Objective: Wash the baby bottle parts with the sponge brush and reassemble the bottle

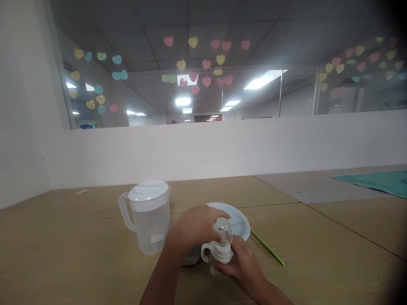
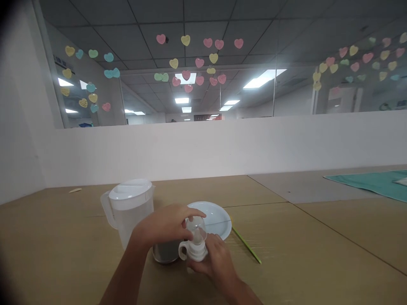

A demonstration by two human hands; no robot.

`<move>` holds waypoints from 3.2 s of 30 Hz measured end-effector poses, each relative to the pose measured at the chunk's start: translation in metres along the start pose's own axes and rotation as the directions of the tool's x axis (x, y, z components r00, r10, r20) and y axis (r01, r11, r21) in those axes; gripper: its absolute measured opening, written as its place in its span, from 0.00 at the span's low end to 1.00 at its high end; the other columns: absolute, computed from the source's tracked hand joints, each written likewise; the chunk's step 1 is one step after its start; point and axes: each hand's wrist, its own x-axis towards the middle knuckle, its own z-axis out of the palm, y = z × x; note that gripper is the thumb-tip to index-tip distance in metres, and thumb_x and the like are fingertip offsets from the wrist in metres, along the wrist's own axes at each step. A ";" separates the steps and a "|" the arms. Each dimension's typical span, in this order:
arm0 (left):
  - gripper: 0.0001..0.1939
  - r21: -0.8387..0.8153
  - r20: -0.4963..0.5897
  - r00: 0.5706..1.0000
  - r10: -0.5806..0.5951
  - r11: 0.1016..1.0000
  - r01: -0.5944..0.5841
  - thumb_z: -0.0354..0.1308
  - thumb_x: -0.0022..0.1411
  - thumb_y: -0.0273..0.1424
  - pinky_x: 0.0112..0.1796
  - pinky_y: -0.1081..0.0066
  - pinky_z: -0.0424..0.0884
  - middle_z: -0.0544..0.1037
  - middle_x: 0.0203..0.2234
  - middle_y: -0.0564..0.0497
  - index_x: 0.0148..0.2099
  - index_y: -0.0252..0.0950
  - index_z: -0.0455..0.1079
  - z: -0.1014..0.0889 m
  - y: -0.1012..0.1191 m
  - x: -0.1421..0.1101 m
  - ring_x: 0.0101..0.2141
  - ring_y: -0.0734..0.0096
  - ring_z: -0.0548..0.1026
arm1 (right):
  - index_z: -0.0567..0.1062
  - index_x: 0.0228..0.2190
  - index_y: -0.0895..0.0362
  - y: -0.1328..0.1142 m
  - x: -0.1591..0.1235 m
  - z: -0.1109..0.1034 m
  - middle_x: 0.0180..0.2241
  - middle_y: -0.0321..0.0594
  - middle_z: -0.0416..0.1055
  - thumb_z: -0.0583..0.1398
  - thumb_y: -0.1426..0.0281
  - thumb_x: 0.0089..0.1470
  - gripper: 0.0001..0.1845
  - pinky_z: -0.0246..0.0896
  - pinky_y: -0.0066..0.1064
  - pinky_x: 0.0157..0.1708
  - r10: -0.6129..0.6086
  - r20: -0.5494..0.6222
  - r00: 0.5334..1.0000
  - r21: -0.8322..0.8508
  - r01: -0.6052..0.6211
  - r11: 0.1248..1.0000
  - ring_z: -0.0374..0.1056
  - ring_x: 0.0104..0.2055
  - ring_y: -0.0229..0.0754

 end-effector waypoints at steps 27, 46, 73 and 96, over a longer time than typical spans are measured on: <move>0.35 -0.115 0.317 0.947 -0.049 0.989 0.090 0.66 0.36 0.37 0.22 0.77 0.63 0.75 0.32 0.56 0.51 0.50 0.67 0.010 -0.027 0.032 0.21 0.77 0.69 | 0.57 0.56 0.50 -0.008 -0.001 0.002 0.42 0.43 0.71 0.54 0.62 0.56 0.27 0.63 0.38 0.38 -0.128 -0.166 0.978 0.018 0.133 0.991 0.69 0.40 0.46; 0.37 -0.180 0.358 0.933 -0.033 0.978 0.104 0.68 0.33 0.36 0.23 0.77 0.64 0.76 0.27 0.56 0.51 0.43 0.68 0.006 -0.029 0.036 0.21 0.76 0.70 | 0.60 0.52 0.50 -0.012 0.001 0.015 0.41 0.42 0.70 0.58 0.64 0.51 0.26 0.66 0.40 0.37 -0.031 -0.253 0.967 0.063 0.048 0.997 0.69 0.41 0.47; 0.24 0.079 0.025 0.977 0.210 0.974 -0.211 0.61 0.43 0.35 0.28 0.75 0.61 0.75 0.36 0.57 0.46 0.46 0.68 0.009 0.003 0.019 0.35 0.70 0.71 | 0.60 0.48 0.56 -0.021 0.001 0.000 0.38 0.42 0.72 0.65 0.63 0.38 0.36 0.69 0.30 0.31 0.468 -0.073 0.881 0.441 -0.392 0.808 0.71 0.33 0.42; 0.29 0.144 -0.028 0.959 0.283 0.950 -0.276 0.64 0.44 0.33 0.34 0.71 0.62 0.71 0.37 0.53 0.50 0.42 0.60 0.013 0.009 0.022 0.41 0.63 0.68 | 0.58 0.45 0.54 -0.020 0.007 -0.008 0.35 0.40 0.72 0.65 0.63 0.37 0.34 0.70 0.29 0.28 0.461 -0.065 0.885 0.505 -0.369 0.780 0.71 0.31 0.41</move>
